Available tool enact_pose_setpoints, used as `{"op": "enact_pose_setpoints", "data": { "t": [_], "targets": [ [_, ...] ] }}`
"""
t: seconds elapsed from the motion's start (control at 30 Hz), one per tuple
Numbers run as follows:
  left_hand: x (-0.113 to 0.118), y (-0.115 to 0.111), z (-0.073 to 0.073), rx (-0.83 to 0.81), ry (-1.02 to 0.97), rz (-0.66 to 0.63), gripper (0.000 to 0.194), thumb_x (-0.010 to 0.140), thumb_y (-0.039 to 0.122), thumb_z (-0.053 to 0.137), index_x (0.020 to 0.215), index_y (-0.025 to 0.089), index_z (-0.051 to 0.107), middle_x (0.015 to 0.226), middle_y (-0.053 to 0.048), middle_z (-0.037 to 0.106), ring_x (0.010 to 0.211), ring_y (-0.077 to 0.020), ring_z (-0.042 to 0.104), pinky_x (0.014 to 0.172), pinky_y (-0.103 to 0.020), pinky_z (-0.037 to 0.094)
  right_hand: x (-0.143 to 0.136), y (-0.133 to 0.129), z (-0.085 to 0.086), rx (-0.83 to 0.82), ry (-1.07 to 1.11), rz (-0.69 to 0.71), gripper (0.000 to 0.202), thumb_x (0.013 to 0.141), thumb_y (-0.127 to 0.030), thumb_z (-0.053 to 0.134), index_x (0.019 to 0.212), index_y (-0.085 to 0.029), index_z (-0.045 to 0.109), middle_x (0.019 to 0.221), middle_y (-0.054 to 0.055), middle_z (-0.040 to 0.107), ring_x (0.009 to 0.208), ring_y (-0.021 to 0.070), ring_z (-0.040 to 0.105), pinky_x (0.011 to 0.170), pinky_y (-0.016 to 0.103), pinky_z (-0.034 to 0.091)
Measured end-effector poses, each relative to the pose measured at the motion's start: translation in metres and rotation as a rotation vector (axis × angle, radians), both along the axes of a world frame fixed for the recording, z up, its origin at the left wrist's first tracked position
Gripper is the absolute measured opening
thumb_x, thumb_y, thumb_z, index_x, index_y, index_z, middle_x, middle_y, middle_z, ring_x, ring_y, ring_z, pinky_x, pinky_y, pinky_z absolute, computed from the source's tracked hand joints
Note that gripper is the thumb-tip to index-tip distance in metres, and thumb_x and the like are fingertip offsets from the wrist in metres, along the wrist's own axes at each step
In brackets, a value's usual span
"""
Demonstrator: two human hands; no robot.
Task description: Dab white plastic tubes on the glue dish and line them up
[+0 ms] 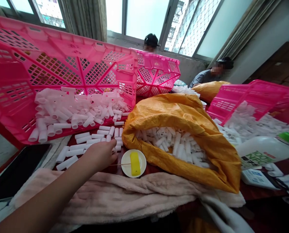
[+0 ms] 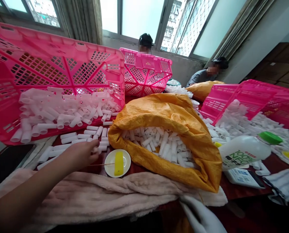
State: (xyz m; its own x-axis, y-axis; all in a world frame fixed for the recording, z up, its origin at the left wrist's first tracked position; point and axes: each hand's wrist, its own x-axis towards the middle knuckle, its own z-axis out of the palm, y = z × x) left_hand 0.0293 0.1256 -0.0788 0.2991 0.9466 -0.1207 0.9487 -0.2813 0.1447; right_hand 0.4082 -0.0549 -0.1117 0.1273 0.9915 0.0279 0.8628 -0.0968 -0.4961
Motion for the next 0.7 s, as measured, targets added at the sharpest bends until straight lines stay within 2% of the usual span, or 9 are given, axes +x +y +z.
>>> {"op": "enact_pose_setpoints", "data": {
  "t": [0.03, 0.13, 0.23, 0.3, 0.4, 0.47, 0.53, 0.6, 0.7],
  "targets": [
    [-0.004, -0.002, 0.002, -0.011, -0.099, 0.037, 0.029, 0.072, 0.033, 0.045, 0.095, 0.018, 0.052, 0.074, -0.005, 0.062, 0.068, -0.0231, 0.059, 0.056, -0.029, 0.042, -0.013, 0.020, 0.015, 0.021, 0.020, 0.074, 0.032, 0.079, -0.041, 0.048, 0.103, -0.024, 0.061, 0.101, 0.005, 0.066, 0.094, 0.0219, 0.062, 0.082, 0.029, 0.051],
    [-0.011, -0.009, -0.001, -0.086, -0.403, 0.105, 0.036, 0.074, 0.040, 0.044, 0.103, 0.020, 0.049, 0.074, -0.001, 0.061, 0.065, -0.0180, 0.057, 0.056, -0.026, 0.042, -0.065, 0.102, 0.047, 0.149, -0.086, 0.223, 0.028, 0.085, -0.031, 0.041, 0.106, -0.024, 0.058, 0.108, 0.004, 0.062, 0.098, 0.0194, 0.058, 0.087, 0.029, 0.046],
    [-0.009, -0.017, -0.020, -0.086, -0.533, 0.069, 0.044, 0.076, 0.037, 0.044, 0.117, 0.021, 0.044, 0.101, -0.003, 0.061, 0.087, -0.0196, 0.058, 0.073, -0.029, 0.046, -0.110, 0.179, 0.057, -0.028, -0.468, 0.321, 0.028, 0.075, -0.015, 0.050, 0.101, -0.019, 0.061, 0.101, 0.010, 0.064, 0.092, 0.0231, 0.060, 0.080, 0.031, 0.047],
    [-0.005, -0.023, -0.035, -0.030, -0.528, 0.032, 0.044, 0.077, 0.030, 0.042, 0.119, 0.020, 0.043, 0.114, -0.006, 0.056, 0.102, -0.0201, 0.053, 0.086, -0.031, 0.042, -0.125, 0.206, 0.057, -0.111, -0.572, 0.308, 0.019, 0.071, -0.013, 0.052, 0.085, -0.014, 0.065, 0.086, 0.014, 0.065, 0.080, 0.0273, 0.063, 0.069, 0.035, 0.048],
    [0.004, -0.031, -0.052, 0.057, -0.444, 0.015, 0.036, 0.078, 0.020, 0.037, 0.113, 0.016, 0.047, 0.111, -0.009, 0.057, 0.102, -0.0202, 0.053, 0.088, -0.032, 0.041, -0.124, 0.204, 0.058, -0.045, -0.580, 0.232, 0.021, 0.074, -0.021, 0.052, 0.091, -0.011, 0.059, 0.079, 0.015, 0.064, 0.074, 0.0288, 0.062, 0.064, 0.038, 0.047],
    [0.009, -0.035, -0.057, 0.092, -0.360, 0.032, 0.033, 0.081, 0.021, 0.035, 0.111, 0.016, 0.048, 0.106, -0.009, 0.059, 0.097, -0.0214, 0.056, 0.083, -0.033, 0.043, -0.118, 0.185, 0.057, 0.088, -0.401, 0.237, 0.024, 0.076, -0.028, 0.051, 0.095, -0.013, 0.053, 0.077, 0.010, 0.062, 0.070, 0.0240, 0.061, 0.063, 0.035, 0.047],
    [0.012, -0.036, -0.060, 0.107, -0.287, 0.040, 0.032, 0.084, 0.026, 0.035, 0.112, 0.016, 0.046, 0.103, -0.009, 0.060, 0.092, -0.0223, 0.058, 0.078, -0.033, 0.045, -0.116, 0.167, 0.048, 0.204, -0.067, 0.360, 0.023, 0.079, -0.031, 0.049, 0.096, -0.016, 0.049, 0.078, 0.005, 0.060, 0.071, 0.0185, 0.059, 0.065, 0.031, 0.049],
    [0.014, -0.035, -0.061, 0.116, -0.247, 0.014, 0.032, 0.086, 0.028, 0.035, 0.114, 0.015, 0.045, 0.104, -0.010, 0.060, 0.091, -0.0217, 0.058, 0.076, -0.032, 0.045, -0.122, 0.156, 0.032, 0.241, 0.185, 0.514, 0.027, 0.081, -0.030, 0.047, 0.105, -0.018, 0.046, 0.094, 0.005, 0.059, 0.084, 0.0169, 0.058, 0.076, 0.030, 0.049],
    [0.013, -0.033, -0.062, 0.130, -0.214, -0.045, 0.032, 0.088, 0.028, 0.034, 0.115, 0.015, 0.044, 0.107, -0.010, 0.059, 0.092, -0.0202, 0.057, 0.078, -0.031, 0.044, -0.140, 0.159, 0.005, 0.246, 0.239, 0.583, 0.035, 0.083, -0.025, 0.046, 0.118, -0.021, 0.043, 0.115, 0.007, 0.054, 0.105, 0.0193, 0.052, 0.093, 0.038, 0.042]
  ]
}}
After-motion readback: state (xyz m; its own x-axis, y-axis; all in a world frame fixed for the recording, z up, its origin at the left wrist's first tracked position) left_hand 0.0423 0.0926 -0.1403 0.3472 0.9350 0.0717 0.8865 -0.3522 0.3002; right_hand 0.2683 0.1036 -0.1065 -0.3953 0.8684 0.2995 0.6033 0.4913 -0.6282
